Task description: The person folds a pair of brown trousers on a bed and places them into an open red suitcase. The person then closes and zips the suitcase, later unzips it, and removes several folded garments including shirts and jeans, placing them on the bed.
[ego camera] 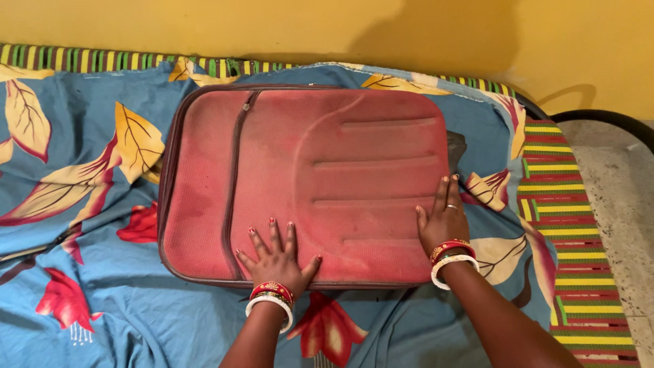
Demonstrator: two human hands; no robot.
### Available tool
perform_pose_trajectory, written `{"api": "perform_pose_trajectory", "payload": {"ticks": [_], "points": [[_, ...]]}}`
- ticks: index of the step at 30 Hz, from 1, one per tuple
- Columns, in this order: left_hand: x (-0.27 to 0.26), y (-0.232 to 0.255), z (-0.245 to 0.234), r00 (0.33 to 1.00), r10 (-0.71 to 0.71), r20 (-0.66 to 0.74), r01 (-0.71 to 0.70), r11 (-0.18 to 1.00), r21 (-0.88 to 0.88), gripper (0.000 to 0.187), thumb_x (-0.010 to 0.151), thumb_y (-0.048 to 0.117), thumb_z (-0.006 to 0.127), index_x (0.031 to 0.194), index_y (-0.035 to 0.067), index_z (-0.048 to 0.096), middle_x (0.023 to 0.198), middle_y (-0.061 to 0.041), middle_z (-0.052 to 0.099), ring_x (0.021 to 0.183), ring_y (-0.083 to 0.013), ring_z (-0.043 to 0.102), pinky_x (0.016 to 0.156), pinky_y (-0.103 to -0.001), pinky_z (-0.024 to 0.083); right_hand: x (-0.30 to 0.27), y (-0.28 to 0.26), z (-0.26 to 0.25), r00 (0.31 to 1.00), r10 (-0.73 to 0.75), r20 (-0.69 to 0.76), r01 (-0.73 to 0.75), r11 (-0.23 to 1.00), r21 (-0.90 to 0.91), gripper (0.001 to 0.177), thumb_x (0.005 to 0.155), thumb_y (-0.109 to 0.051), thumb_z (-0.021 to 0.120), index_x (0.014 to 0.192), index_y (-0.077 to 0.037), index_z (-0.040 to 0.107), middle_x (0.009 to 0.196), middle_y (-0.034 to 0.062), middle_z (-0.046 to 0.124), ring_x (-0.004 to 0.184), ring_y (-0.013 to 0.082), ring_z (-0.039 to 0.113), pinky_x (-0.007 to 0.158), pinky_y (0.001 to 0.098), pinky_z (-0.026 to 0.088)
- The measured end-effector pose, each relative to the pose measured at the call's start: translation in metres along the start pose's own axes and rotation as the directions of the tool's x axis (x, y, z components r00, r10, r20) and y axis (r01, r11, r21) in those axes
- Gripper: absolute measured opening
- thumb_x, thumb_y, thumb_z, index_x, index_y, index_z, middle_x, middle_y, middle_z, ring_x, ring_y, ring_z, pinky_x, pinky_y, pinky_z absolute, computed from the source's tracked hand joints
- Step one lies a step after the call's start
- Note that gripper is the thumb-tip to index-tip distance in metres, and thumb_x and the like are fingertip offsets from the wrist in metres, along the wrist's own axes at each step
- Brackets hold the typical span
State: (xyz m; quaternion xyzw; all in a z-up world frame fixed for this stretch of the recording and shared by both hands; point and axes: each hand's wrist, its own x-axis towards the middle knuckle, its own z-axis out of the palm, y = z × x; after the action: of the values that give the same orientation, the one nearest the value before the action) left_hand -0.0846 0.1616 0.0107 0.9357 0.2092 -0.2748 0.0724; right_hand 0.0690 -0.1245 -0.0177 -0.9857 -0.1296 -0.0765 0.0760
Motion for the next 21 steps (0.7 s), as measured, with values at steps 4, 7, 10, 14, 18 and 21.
{"api": "perform_pose_trajectory", "payload": {"ticks": [4, 7, 10, 14, 18, 21], "points": [[0.000, -0.001, 0.003, 1.000, 0.008, -0.021, -0.008, 1.000, 0.004, 0.100, 0.087, 0.082, 0.040, 0.164, 0.027, 0.007, 0.172, -0.009, -0.002, 0.154, -0.0463, -0.005, 0.115, -0.074, 0.006, -0.003, 0.001, 0.001, 1.000, -0.013, -0.013, 0.013, 0.999, 0.035, 0.084, 0.096, -0.034, 0.062, 0.158, 0.006, 0.022, 0.163, 0.0317, 0.023, 0.146, 0.0440, 0.035, 0.116, 0.0441, 0.036], [0.003, 0.000, 0.004, 1.000, -0.002, 0.002, 0.002, 1.000, 0.023, 0.099, 0.087, 0.082, 0.039, 0.164, 0.028, 0.006, 0.172, -0.008, -0.003, 0.154, -0.0465, -0.004, 0.114, -0.074, 0.007, -0.002, 0.001, -0.001, 0.999, -0.021, -0.032, 0.023, 0.998, 0.053, 0.083, 0.096, -0.033, 0.062, 0.158, 0.006, 0.022, 0.163, 0.0321, 0.024, 0.146, 0.0449, 0.034, 0.117, 0.0443, 0.036], [0.002, -0.001, 0.006, 1.000, 0.001, -0.012, 0.000, 0.999, 0.033, 0.099, 0.087, 0.082, 0.039, 0.164, 0.028, 0.007, 0.172, -0.008, -0.002, 0.154, -0.0465, -0.003, 0.114, -0.075, 0.009, -0.004, -0.001, -0.005, 0.998, -0.029, -0.049, 0.033, 0.995, 0.093, 0.082, 0.096, -0.031, 0.062, 0.158, 0.006, 0.022, 0.162, 0.0331, 0.025, 0.146, 0.0451, 0.035, 0.118, 0.0446, 0.036], [0.003, 0.000, 0.010, 0.999, -0.001, -0.046, 0.003, 0.999, 0.043, 0.098, 0.087, 0.082, 0.040, 0.163, 0.028, 0.008, 0.172, -0.008, -0.002, 0.154, -0.0464, -0.003, 0.113, -0.075, 0.009, -0.008, -0.002, -0.011, 0.998, 0.005, -0.064, 0.009, 0.976, 0.217, 0.079, 0.098, -0.030, 0.060, 0.158, 0.006, 0.023, 0.161, 0.0311, 0.030, 0.146, 0.0448, 0.036, 0.117, 0.0453, 0.034], [0.005, 0.000, 0.016, 0.999, -0.010, -0.053, 0.013, 0.998, 0.058, 0.099, 0.086, 0.082, 0.040, 0.163, 0.029, 0.008, 0.171, -0.007, -0.001, 0.154, -0.0454, -0.002, 0.114, -0.074, 0.009, -0.011, 0.003, -0.014, 0.982, 0.187, -0.019, -0.158, 0.876, 0.455, 0.073, 0.101, -0.030, 0.052, 0.158, 0.007, 0.025, 0.155, 0.0284, 0.043, 0.141, 0.0431, 0.043, 0.116, 0.0451, 0.036], [0.006, -0.001, 0.019, 0.999, -0.019, -0.048, 0.022, 0.998, 0.065, 0.099, 0.086, 0.083, 0.040, 0.163, 0.031, 0.006, 0.171, -0.006, 0.000, 0.155, -0.0440, -0.002, 0.114, -0.073, 0.009, -0.013, 0.012, -0.008, 0.965, 0.236, -0.118, -0.118, 0.785, 0.608, 0.059, 0.112, -0.028, 0.043, 0.157, 0.008, 0.029, 0.157, 0.0320, 0.041, 0.146, 0.0444, 0.041, 0.120, 0.0458, 0.033]]}}
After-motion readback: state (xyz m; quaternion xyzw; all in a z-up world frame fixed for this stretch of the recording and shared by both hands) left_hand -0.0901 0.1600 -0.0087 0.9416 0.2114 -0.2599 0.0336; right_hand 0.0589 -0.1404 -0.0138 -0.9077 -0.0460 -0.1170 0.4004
